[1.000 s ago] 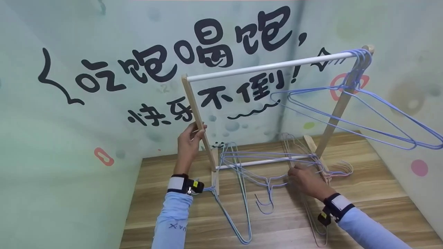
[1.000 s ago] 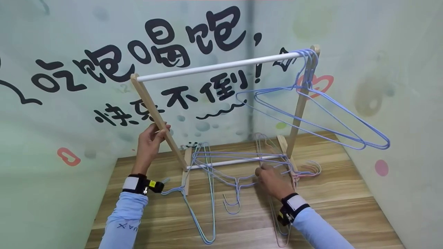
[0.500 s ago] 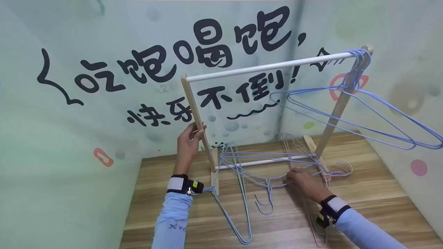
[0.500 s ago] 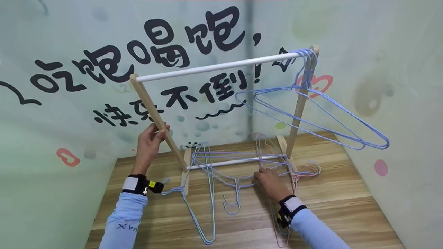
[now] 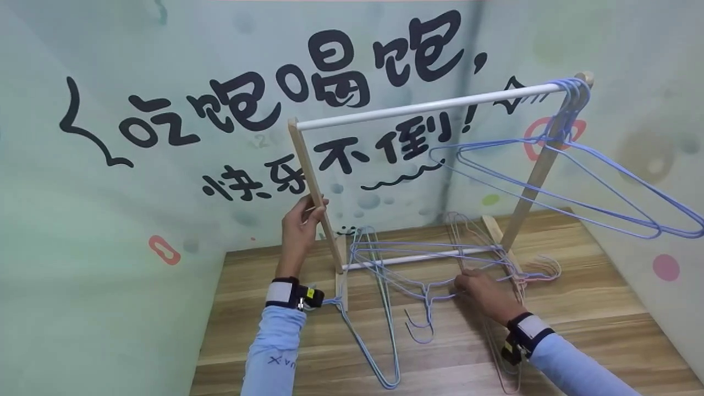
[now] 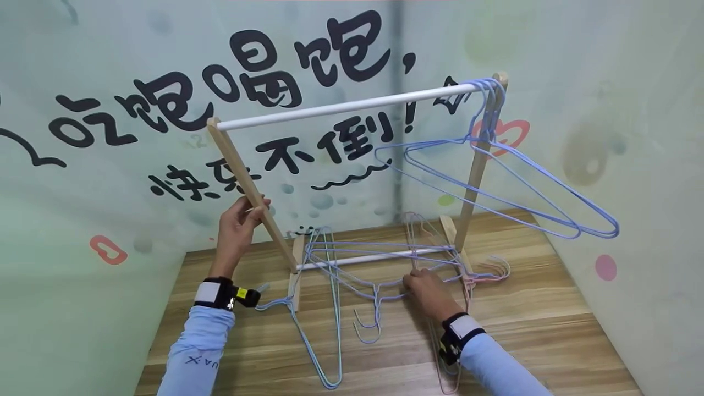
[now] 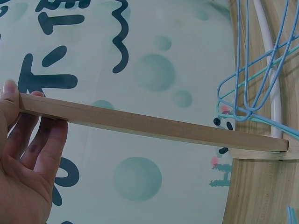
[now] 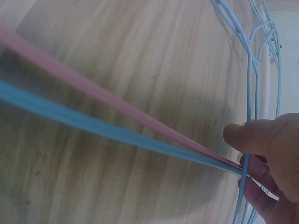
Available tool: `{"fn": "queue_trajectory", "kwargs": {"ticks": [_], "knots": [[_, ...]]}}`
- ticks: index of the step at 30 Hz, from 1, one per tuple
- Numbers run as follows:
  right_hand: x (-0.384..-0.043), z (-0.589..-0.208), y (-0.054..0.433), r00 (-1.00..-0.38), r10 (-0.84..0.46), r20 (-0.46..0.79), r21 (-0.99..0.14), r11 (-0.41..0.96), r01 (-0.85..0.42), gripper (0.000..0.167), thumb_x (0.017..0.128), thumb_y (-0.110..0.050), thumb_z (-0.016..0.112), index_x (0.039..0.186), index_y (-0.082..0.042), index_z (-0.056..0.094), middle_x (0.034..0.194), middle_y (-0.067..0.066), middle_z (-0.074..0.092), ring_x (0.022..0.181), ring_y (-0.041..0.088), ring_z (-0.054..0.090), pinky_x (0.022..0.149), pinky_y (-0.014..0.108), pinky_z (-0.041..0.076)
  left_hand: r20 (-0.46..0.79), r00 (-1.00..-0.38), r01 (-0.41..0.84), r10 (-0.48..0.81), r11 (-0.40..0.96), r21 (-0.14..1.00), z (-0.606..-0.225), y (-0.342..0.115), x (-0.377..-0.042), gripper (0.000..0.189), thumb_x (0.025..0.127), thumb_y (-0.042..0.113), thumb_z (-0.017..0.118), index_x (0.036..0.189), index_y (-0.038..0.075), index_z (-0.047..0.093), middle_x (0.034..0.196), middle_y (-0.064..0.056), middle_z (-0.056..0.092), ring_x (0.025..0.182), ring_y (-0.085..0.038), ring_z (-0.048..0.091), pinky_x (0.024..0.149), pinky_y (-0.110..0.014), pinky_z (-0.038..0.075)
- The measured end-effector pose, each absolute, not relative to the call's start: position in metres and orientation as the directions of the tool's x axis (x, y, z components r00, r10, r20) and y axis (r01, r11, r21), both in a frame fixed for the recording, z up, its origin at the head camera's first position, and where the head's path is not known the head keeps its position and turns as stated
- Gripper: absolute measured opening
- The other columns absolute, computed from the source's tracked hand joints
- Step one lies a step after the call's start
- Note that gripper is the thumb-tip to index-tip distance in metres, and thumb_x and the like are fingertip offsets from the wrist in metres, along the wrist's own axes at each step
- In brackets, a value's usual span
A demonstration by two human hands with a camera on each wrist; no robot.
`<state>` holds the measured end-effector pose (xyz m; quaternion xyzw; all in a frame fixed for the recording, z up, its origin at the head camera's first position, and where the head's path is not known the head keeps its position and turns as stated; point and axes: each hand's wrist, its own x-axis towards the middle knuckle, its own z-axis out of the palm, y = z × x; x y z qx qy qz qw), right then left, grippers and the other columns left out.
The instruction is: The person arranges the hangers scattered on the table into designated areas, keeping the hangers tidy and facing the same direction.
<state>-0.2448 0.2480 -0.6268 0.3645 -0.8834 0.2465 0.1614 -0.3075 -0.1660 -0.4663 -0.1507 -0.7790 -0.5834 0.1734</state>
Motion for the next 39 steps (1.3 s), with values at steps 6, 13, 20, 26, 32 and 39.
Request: {"fn": "queue_trajectory", "kwargs": {"ticks": [6,13,20,26,32,39], "knots": [[-0.246,-0.631,0.248,-0.641,-0.565,0.519,-0.277,0.599,-0.752,0.028,0.071,0.014,0.081,0.087,-0.005,0.068,0.084,0.005,0.063,0.075,0.024,0.061,0.066,0.042,0.056,0.426,-0.904,0.417,0.034,0.285,0.863,-0.466,-0.166,-0.307,0.034,0.103,0.014,0.060,0.135,0.002,0.060,0.122,-0.009,0.067,0.115,-0.023,0.065,0.096,-0.034,0.054],[-0.245,-0.631,0.249,-0.666,-0.559,0.494,-0.297,0.612,-0.733,0.026,0.073,0.015,0.079,0.089,-0.005,0.071,0.086,0.005,0.065,0.076,0.024,0.061,0.067,0.041,0.057,0.425,-0.904,0.415,0.033,0.297,0.860,-0.465,-0.165,-0.307,0.035,0.103,0.016,0.059,0.136,0.001,0.059,0.123,-0.009,0.067,0.115,-0.024,0.065,0.096,-0.034,0.054],[-0.243,-0.630,0.251,-0.656,-0.567,0.499,-0.272,0.616,-0.739,0.028,0.072,0.016,0.079,0.089,-0.005,0.070,0.086,0.003,0.064,0.075,0.021,0.060,0.065,0.040,0.056,0.429,-0.903,0.418,0.032,0.296,0.859,-0.464,-0.165,-0.308,0.036,0.103,0.015,0.060,0.136,0.002,0.059,0.123,-0.009,0.067,0.115,-0.023,0.064,0.096,-0.033,0.054],[-0.242,-0.628,0.255,-0.666,-0.564,0.489,-0.290,0.614,-0.734,0.029,0.073,0.016,0.077,0.091,-0.006,0.071,0.088,0.001,0.063,0.077,0.019,0.060,0.066,0.038,0.056,0.431,-0.902,0.421,0.032,0.292,0.859,-0.464,-0.165,-0.309,0.036,0.103,0.015,0.060,0.136,0.001,0.060,0.124,-0.009,0.066,0.115,-0.022,0.065,0.096,-0.032,0.054],[-0.240,-0.623,0.257,-0.630,-0.568,0.530,-0.291,0.576,-0.764,0.032,0.071,0.017,0.080,0.091,-0.007,0.071,0.089,0.001,0.062,0.082,0.019,0.060,0.068,0.039,0.056,0.447,-0.894,0.438,0.035,0.283,0.853,-0.465,-0.165,-0.308,0.033,0.102,0.015,0.061,0.132,0.001,0.062,0.122,-0.010,0.067,0.114,-0.024,0.066,0.095,-0.034,0.055],[-0.238,-0.612,0.259,-0.615,-0.565,0.550,-0.302,0.552,-0.777,0.037,0.071,0.020,0.080,0.094,-0.008,0.072,0.092,-0.002,0.062,0.085,0.017,0.061,0.071,0.037,0.057,0.459,-0.887,0.453,0.041,0.266,0.851,-0.466,-0.166,-0.308,0.033,0.103,0.012,0.061,0.131,-0.003,0.060,0.121,-0.011,0.067,0.114,-0.027,0.066,0.095,-0.036,0.055]]}}
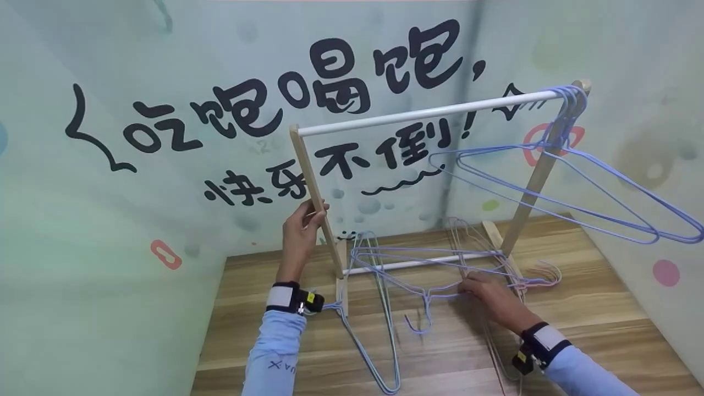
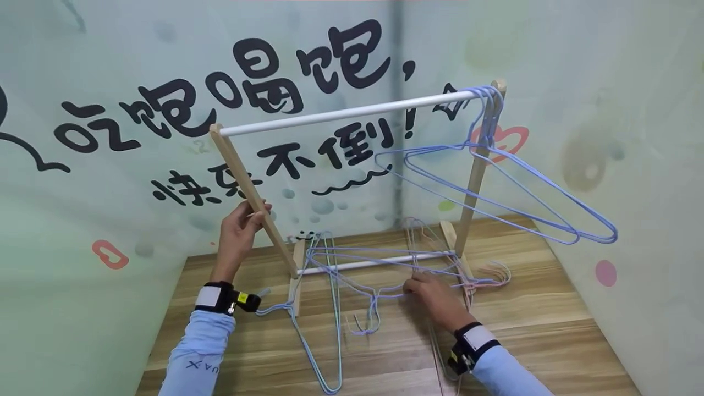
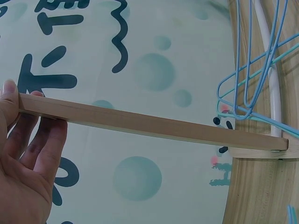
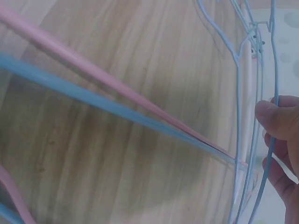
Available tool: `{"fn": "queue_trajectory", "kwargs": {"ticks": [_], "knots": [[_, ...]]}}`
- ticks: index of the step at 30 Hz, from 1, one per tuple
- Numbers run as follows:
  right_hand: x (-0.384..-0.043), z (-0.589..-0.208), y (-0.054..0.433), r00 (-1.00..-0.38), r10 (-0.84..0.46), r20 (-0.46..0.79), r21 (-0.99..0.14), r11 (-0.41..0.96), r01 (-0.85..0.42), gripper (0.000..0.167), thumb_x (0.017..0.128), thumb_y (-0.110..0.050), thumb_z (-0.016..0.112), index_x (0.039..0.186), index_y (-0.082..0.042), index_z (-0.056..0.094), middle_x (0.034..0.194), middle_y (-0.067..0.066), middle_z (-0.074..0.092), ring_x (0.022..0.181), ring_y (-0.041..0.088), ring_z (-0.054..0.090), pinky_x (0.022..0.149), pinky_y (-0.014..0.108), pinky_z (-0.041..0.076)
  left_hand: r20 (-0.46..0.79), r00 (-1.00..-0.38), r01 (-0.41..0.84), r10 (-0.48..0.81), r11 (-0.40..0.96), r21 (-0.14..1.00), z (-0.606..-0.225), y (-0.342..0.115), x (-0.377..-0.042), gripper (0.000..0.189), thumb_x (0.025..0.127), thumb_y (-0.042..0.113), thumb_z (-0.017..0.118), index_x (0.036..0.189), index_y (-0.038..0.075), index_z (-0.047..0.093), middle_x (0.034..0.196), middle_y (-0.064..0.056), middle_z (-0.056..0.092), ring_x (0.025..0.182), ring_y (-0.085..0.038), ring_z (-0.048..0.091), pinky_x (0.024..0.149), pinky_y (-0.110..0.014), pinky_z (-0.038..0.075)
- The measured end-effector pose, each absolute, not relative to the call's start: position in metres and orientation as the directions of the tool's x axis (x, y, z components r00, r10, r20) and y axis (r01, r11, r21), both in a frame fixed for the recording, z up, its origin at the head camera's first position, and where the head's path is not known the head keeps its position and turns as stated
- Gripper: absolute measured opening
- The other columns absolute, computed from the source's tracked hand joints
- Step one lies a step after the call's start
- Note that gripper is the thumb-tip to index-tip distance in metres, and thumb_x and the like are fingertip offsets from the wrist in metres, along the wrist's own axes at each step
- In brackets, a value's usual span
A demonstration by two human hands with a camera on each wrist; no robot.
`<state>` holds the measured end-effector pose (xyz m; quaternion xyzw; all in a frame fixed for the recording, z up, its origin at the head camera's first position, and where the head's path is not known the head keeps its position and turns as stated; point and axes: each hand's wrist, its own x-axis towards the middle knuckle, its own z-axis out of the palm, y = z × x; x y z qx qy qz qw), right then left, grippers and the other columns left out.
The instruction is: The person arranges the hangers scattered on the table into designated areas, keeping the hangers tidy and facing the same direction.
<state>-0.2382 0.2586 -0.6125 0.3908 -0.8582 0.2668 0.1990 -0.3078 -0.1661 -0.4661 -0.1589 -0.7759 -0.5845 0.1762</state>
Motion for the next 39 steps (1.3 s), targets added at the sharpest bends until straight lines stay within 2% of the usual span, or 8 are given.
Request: {"fn": "queue_trajectory", "kwargs": {"ticks": [4,11,18,25,39], "knots": [[-0.239,-0.606,0.259,-0.598,-0.554,0.579,-0.312,0.527,-0.790,0.039,0.071,0.021,0.081,0.095,-0.009,0.073,0.093,-0.003,0.063,0.086,0.017,0.062,0.072,0.036,0.057,0.451,-0.892,0.444,0.037,0.263,0.856,-0.467,-0.166,-0.307,0.034,0.103,0.013,0.061,0.133,-0.003,0.060,0.121,-0.011,0.067,0.114,-0.025,0.066,0.096,-0.035,0.055],[-0.239,-0.599,0.264,-0.569,-0.548,0.613,-0.301,0.504,-0.809,0.032,0.077,0.016,0.080,0.096,-0.009,0.074,0.096,-0.002,0.066,0.090,0.017,0.063,0.074,0.034,0.055,0.451,-0.892,0.443,0.035,0.268,0.855,-0.467,-0.166,-0.308,0.033,0.103,0.012,0.060,0.132,-0.003,0.060,0.121,-0.011,0.068,0.113,-0.026,0.066,0.096,-0.036,0.055],[-0.240,-0.594,0.269,-0.567,-0.516,0.642,-0.324,0.488,-0.811,0.038,0.073,0.020,0.080,0.098,-0.008,0.074,0.095,-0.001,0.066,0.087,0.018,0.064,0.074,0.028,0.055,0.435,-0.900,0.426,0.025,0.255,0.868,-0.466,-0.165,-0.308,0.032,0.103,0.010,0.061,0.132,-0.001,0.061,0.121,-0.011,0.067,0.114,-0.032,0.065,0.095,-0.036,0.055],[-0.242,-0.589,0.272,-0.529,-0.488,0.694,-0.306,0.465,-0.831,0.036,0.071,0.018,0.082,0.096,-0.006,0.073,0.090,0.001,0.066,0.082,0.018,0.062,0.073,0.027,0.051,0.423,-0.906,0.409,0.015,0.282,0.868,-0.466,-0.165,-0.308,0.031,0.103,0.012,0.061,0.132,0.003,0.062,0.122,-0.009,0.067,0.114,-0.024,0.065,0.096,-0.035,0.055],[-0.244,-0.572,0.279,-0.554,-0.386,0.738,-0.367,0.460,-0.809,0.036,0.073,0.021,0.079,0.097,-0.006,0.074,0.091,0.000,0.066,0.079,0.015,0.062,0.071,0.016,0.049,0.413,-0.910,0.398,0.013,0.301,0.867,-0.466,-0.164,-0.306,0.031,0.103,0.014,0.060,0.132,0.006,0.063,0.123,-0.007,0.067,0.114,-0.020,0.065,0.096,-0.033,0.054]]}}
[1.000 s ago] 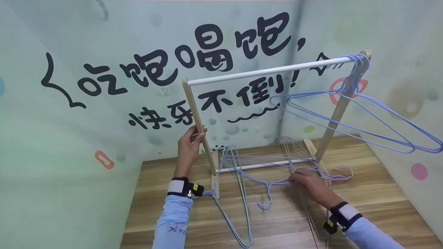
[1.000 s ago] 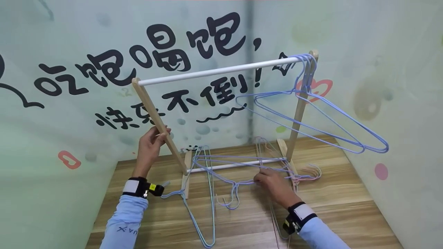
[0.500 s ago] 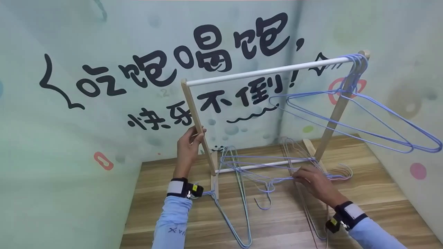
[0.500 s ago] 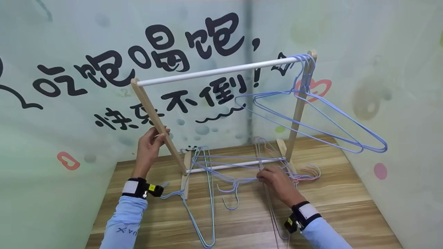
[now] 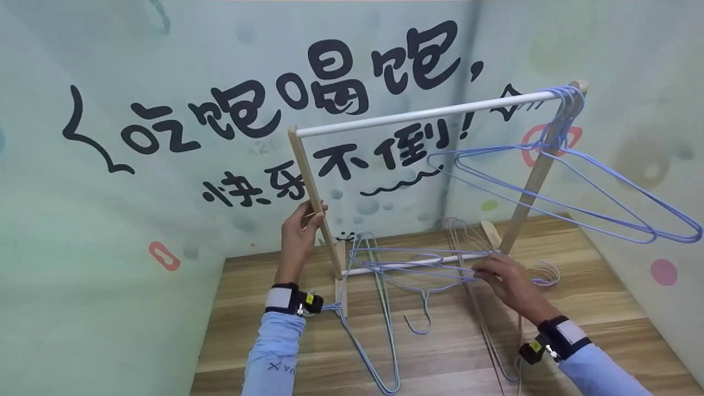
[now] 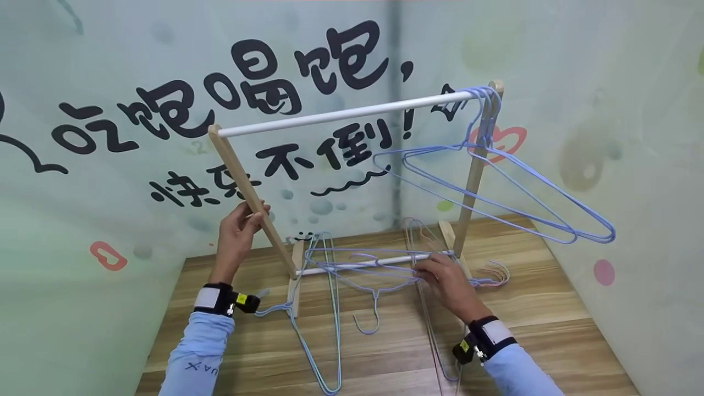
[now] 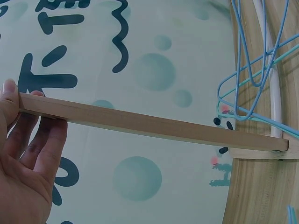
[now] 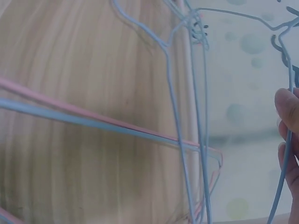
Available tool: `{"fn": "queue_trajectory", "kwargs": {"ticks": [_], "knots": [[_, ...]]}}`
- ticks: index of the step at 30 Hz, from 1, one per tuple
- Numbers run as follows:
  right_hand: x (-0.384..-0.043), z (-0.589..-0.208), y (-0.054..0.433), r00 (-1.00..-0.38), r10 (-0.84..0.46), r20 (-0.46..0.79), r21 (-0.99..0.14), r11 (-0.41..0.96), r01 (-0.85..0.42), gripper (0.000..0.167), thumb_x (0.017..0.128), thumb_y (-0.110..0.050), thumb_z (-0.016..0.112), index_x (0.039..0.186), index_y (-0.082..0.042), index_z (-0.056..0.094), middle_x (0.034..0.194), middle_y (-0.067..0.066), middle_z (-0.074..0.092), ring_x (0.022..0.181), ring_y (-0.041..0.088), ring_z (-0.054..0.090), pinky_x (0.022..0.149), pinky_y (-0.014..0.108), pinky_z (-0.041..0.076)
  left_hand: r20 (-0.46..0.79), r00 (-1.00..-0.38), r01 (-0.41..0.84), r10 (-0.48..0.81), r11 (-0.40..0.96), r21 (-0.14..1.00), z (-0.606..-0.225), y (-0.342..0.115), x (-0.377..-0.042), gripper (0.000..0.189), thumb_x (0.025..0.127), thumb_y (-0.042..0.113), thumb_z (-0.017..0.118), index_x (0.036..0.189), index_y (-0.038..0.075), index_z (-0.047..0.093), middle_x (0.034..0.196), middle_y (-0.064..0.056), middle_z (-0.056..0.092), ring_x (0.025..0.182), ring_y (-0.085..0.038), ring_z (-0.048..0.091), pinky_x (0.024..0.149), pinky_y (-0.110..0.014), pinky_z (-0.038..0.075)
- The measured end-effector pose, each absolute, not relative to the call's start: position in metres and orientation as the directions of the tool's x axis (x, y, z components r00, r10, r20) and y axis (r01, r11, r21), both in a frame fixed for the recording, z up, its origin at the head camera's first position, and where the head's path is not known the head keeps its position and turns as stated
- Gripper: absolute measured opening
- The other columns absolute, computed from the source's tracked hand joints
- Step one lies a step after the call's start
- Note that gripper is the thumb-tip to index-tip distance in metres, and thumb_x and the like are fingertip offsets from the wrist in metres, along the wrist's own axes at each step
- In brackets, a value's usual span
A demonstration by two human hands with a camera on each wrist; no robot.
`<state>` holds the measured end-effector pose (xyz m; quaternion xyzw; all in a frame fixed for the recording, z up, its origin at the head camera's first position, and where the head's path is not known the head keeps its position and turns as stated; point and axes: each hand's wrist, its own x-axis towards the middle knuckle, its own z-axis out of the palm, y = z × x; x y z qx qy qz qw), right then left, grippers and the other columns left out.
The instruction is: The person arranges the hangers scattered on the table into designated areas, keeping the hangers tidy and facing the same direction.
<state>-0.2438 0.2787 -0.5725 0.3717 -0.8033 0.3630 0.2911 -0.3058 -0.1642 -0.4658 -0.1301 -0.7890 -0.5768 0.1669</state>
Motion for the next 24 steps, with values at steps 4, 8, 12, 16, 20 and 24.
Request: {"fn": "queue_trajectory", "kwargs": {"ticks": [4,8,12,16,20,24], "knots": [[-0.244,-0.565,0.281,-0.573,-0.372,0.730,-0.391,0.460,-0.797,0.033,0.074,0.021,0.079,0.096,-0.004,0.074,0.091,0.001,0.066,0.078,0.015,0.063,0.070,0.015,0.049,0.414,-0.910,0.399,0.015,0.294,0.868,-0.466,-0.164,-0.306,0.032,0.103,0.013,0.060,0.133,0.002,0.062,0.123,-0.007,0.067,0.114,-0.021,0.066,0.096,-0.032,0.054],[-0.245,-0.555,0.285,-0.569,-0.357,0.740,-0.392,0.458,-0.797,0.036,0.075,0.022,0.078,0.098,-0.005,0.075,0.091,0.001,0.066,0.078,0.016,0.063,0.069,0.014,0.049,0.412,-0.911,0.399,0.016,0.285,0.871,-0.466,-0.164,-0.306,0.033,0.103,0.013,0.060,0.133,0.002,0.061,0.123,-0.007,0.067,0.115,-0.021,0.065,0.096,-0.032,0.054],[-0.245,-0.542,0.288,-0.548,-0.338,0.765,-0.363,0.477,-0.801,0.037,0.074,0.022,0.078,0.099,-0.006,0.076,0.090,0.000,0.066,0.076,0.016,0.062,0.069,0.014,0.048,0.426,-0.905,0.415,0.019,0.272,0.868,-0.466,-0.164,-0.307,0.030,0.103,0.013,0.061,0.131,0.004,0.063,0.123,-0.008,0.067,0.115,-0.023,0.065,0.096,-0.033,0.054],[-0.243,-0.529,0.292,-0.542,-0.307,0.782,-0.343,0.514,-0.786,0.037,0.072,0.021,0.080,0.098,-0.004,0.077,0.086,0.000,0.065,0.073,0.015,0.061,0.067,0.014,0.048,0.462,-0.886,0.453,0.029,0.263,0.852,-0.467,-0.165,-0.308,0.029,0.102,0.011,0.062,0.129,0.001,0.063,0.121,-0.012,0.068,0.114,-0.028,0.066,0.095,-0.038,0.055],[-0.239,-0.513,0.294,-0.552,-0.262,0.791,-0.349,0.547,-0.760,0.035,0.072,0.024,0.078,0.097,-0.002,0.077,0.085,0.002,0.065,0.073,0.015,0.063,0.070,0.010,0.050,0.477,-0.878,0.467,0.029,0.266,0.843,-0.468,-0.165,-0.310,0.030,0.102,0.009,0.061,0.130,-0.002,0.062,0.121,-0.016,0.067,0.113,-0.031,0.066,0.094,-0.041,0.056],[-0.235,-0.496,0.294,-0.536,-0.222,0.815,-0.325,0.591,-0.738,0.032,0.073,0.024,0.078,0.094,-0.001,0.077,0.085,0.005,0.064,0.072,0.016,0.062,0.070,0.010,0.049,0.471,-0.882,0.459,0.024,0.274,0.845,-0.468,-0.164,-0.309,0.030,0.102,0.004,0.060,0.130,-0.005,0.060,0.121,-0.021,0.066,0.113,-0.035,0.065,0.095,-0.041,0.056]]}}
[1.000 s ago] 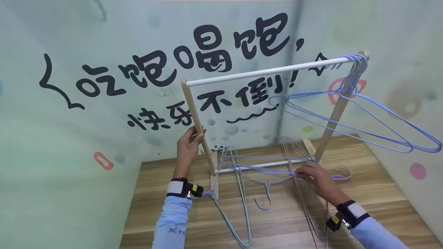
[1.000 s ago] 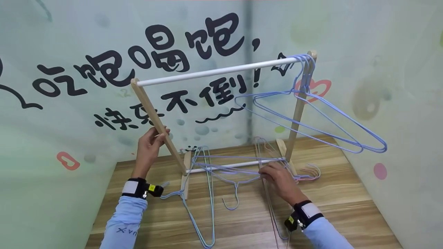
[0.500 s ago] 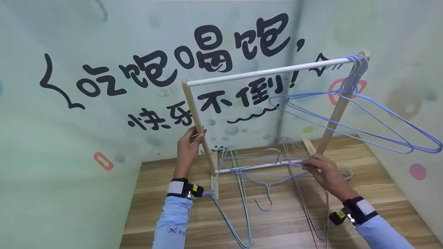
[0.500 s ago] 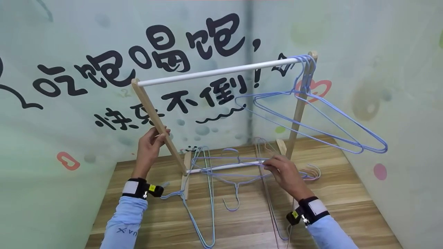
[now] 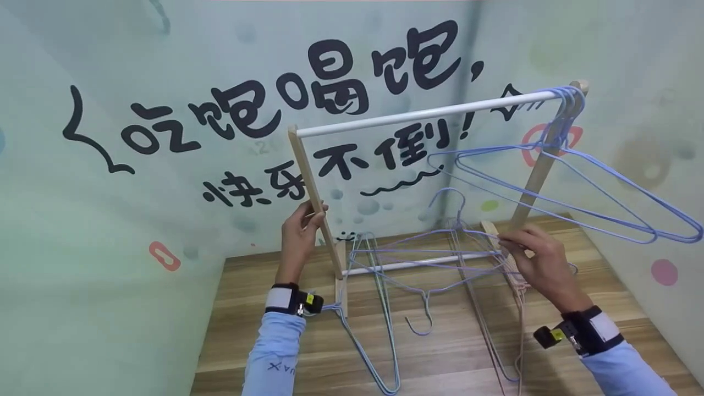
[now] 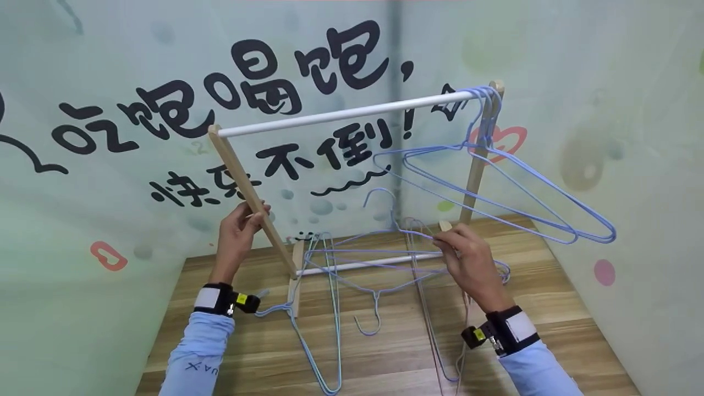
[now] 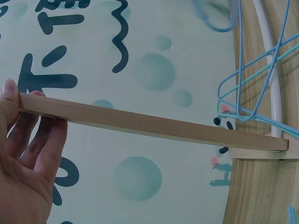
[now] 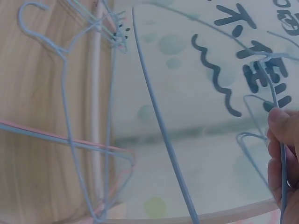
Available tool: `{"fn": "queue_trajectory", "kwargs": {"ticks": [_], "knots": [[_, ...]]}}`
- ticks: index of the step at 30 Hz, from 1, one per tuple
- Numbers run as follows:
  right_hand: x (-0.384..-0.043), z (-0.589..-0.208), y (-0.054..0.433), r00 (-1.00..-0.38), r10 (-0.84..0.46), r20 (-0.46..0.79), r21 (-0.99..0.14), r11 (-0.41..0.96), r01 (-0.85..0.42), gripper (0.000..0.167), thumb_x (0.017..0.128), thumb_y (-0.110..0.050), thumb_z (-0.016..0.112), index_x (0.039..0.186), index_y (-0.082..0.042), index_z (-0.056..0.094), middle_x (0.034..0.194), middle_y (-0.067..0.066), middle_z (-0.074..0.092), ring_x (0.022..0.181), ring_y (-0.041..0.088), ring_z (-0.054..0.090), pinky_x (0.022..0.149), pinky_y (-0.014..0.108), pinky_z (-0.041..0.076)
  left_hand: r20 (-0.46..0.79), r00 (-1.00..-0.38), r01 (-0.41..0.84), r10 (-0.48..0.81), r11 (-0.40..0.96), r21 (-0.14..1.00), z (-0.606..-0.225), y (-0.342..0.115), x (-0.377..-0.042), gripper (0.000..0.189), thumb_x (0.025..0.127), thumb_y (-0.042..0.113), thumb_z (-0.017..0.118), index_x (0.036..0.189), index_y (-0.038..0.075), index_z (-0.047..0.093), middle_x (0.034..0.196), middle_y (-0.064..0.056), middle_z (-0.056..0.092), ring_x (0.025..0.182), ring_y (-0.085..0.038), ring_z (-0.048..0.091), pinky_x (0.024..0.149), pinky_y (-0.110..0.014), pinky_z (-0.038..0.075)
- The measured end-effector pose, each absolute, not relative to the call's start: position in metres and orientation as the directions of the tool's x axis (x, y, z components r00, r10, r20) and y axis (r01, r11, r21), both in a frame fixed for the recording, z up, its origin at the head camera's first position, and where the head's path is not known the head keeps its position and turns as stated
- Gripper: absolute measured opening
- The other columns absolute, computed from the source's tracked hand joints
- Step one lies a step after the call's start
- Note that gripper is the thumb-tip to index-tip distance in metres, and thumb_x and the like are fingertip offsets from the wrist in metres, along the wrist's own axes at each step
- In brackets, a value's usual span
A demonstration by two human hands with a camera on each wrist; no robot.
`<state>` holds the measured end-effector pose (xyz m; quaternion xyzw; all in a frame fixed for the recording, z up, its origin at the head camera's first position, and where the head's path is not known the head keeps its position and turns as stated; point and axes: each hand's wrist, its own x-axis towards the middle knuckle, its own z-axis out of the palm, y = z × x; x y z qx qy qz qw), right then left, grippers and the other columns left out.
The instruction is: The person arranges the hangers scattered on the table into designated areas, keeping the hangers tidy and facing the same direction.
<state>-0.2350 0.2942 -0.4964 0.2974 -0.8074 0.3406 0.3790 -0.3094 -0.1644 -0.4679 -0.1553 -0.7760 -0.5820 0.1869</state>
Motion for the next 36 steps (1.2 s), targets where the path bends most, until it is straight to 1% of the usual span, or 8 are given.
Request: {"fn": "queue_trajectory", "kwargs": {"ticks": [4,8,11,15,22,24,29,36], "knots": [[-0.230,-0.483,0.294,-0.530,-0.186,0.828,-0.309,0.636,-0.707,0.031,0.073,0.023,0.079,0.092,-0.001,0.076,0.084,0.007,0.064,0.072,0.018,0.061,0.068,0.010,0.046,0.463,-0.886,0.453,0.033,0.280,0.847,-0.453,-0.161,-0.298,0.028,0.102,0.000,0.058,0.129,-0.008,0.060,0.121,-0.024,0.065,0.114,-0.038,0.065,0.095,-0.041,0.055],[-0.227,-0.473,0.294,-0.553,-0.157,0.818,-0.318,0.678,-0.663,0.031,0.074,0.023,0.077,0.093,-0.001,0.076,0.087,0.009,0.065,0.076,0.020,0.061,0.072,0.008,0.044,0.460,-0.887,0.452,0.039,0.276,0.848,-0.454,-0.162,-0.298,0.030,0.103,0.008,0.060,0.130,-0.005,0.061,0.121,-0.018,0.067,0.113,-0.034,0.065,0.095,-0.038,0.055],[-0.225,-0.467,0.295,-0.579,-0.158,0.800,-0.325,0.696,-0.640,0.030,0.077,0.021,0.075,0.098,-0.001,0.076,0.090,0.009,0.065,0.080,0.019,0.060,0.072,0.009,0.043,0.456,-0.889,0.447,0.035,0.274,0.852,-0.466,-0.166,-0.309,0.032,0.102,0.013,0.061,0.131,-0.001,0.062,0.121,-0.012,0.068,0.113,-0.030,0.066,0.095,-0.036,0.055],[-0.221,-0.461,0.297,-0.602,-0.162,0.782,-0.337,0.703,-0.626,0.029,0.080,0.018,0.072,0.101,-0.001,0.076,0.090,0.009,0.066,0.081,0.017,0.060,0.071,0.009,0.043,0.457,-0.889,0.448,0.034,0.276,0.850,-0.468,-0.166,-0.309,0.032,0.103,0.013,0.060,0.131,-0.002,0.061,0.121,-0.011,0.068,0.113,-0.029,0.066,0.094,-0.036,0.056],[-0.215,-0.449,0.297,-0.599,-0.148,0.787,-0.322,0.729,-0.604,0.024,0.082,0.017,0.074,0.101,0.002,0.077,0.087,0.009,0.066,0.077,0.017,0.060,0.069,0.008,0.042,0.439,-0.898,0.426,0.021,0.285,0.859,-0.468,-0.167,-0.309,0.031,0.103,0.012,0.061,0.132,0.002,0.062,0.120,-0.008,0.068,0.112,-0.022,0.066,0.094,-0.034,0.056],[-0.213,-0.445,0.297,-0.598,-0.130,0.791,-0.323,0.741,-0.588,0.024,0.083,0.016,0.075,0.101,0.001,0.077,0.086,0.008,0.066,0.075,0.015,0.060,0.069,0.007,0.041,0.429,-0.903,0.416,0.019,0.291,0.862,-0.468,-0.167,-0.308,0.032,0.103,0.013,0.060,0.133,0.002,0.062,0.120,-0.006,0.068,0.112,-0.020,0.066,0.094,-0.034,0.055],[-0.208,-0.433,0.296,-0.583,-0.079,0.809,-0.323,0.768,-0.553,0.025,0.082,0.017,0.075,0.101,0.001,0.078,0.084,0.009,0.066,0.073,0.016,0.060,0.070,0.005,0.040,0.424,-0.905,0.413,0.025,0.289,0.864,-0.468,-0.166,-0.308,0.035,0.103,0.014,0.059,0.134,-0.003,0.060,0.121,-0.007,0.067,0.113,-0.021,0.066,0.094,-0.035,0.055],[-0.198,-0.411,0.295,-0.574,-0.051,0.818,-0.309,0.802,-0.512,0.023,0.083,0.018,0.074,0.101,0.005,0.077,0.082,0.015,0.065,0.070,0.020,0.057,0.069,0.005,0.037,0.434,-0.900,0.424,0.030,0.283,0.860,-0.467,-0.166,-0.307,0.034,0.104,0.014,0.059,0.134,-0.001,0.060,0.121,-0.008,0.067,0.114,-0.022,0.065,0.095,-0.037,0.055]]}}
